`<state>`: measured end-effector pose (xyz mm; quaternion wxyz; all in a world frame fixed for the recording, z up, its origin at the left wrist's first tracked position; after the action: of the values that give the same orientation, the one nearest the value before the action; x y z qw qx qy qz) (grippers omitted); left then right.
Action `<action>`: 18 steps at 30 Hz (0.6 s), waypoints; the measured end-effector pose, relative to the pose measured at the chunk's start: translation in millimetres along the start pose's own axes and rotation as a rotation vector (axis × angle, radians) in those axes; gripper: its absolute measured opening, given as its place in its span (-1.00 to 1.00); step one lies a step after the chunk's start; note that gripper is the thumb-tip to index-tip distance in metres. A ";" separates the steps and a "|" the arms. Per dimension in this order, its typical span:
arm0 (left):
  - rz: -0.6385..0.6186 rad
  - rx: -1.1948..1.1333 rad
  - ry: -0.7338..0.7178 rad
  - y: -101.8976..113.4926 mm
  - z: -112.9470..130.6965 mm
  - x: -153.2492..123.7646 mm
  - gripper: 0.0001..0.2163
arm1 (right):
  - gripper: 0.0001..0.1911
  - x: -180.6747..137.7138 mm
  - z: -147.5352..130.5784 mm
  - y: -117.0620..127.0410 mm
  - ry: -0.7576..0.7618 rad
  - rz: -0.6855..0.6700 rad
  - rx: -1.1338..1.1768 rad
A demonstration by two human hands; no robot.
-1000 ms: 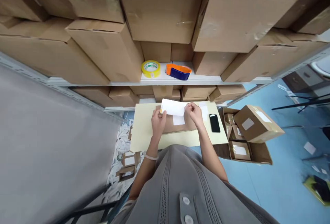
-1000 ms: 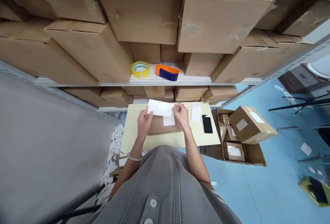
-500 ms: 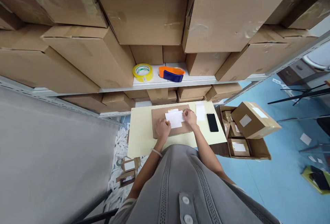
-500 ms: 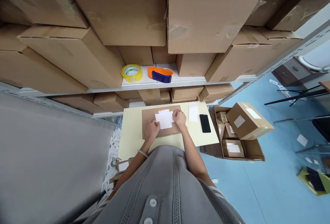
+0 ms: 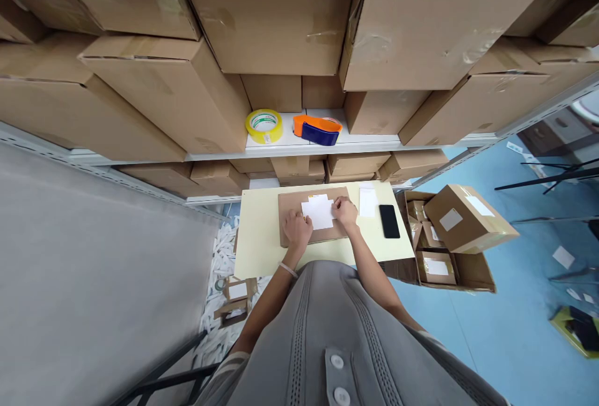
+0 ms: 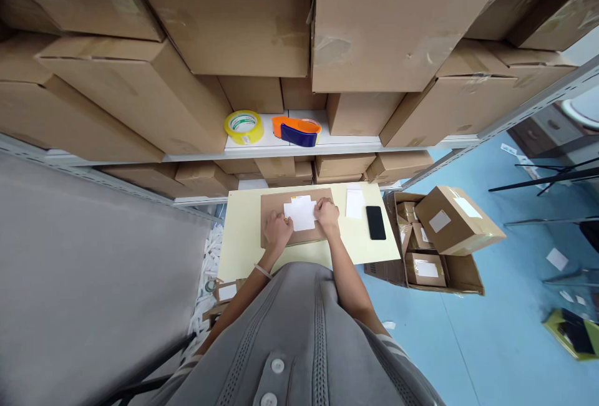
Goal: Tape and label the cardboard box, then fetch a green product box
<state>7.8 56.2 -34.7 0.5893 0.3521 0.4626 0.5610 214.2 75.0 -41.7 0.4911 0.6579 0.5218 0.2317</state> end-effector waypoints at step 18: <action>0.027 0.024 -0.249 2.4 -7.8 -6.9 -0.58 | -0.67 -41.6 21.8 -2.7 0.043 0.091 -0.082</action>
<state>0.0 48.9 -34.0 0.6301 0.4324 0.3879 0.5153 216.2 28.2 -44.4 0.4953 0.6551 0.4919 0.2890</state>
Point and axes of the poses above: each hand's wrist, its own x-axis towards the middle knuckle, its own y-axis out of the back of the hand, z = x × y, the point moved 8 cm from there along x, towards the middle knuckle, and after that the axes turned 1 degree about -x, right-handed, at the moved point
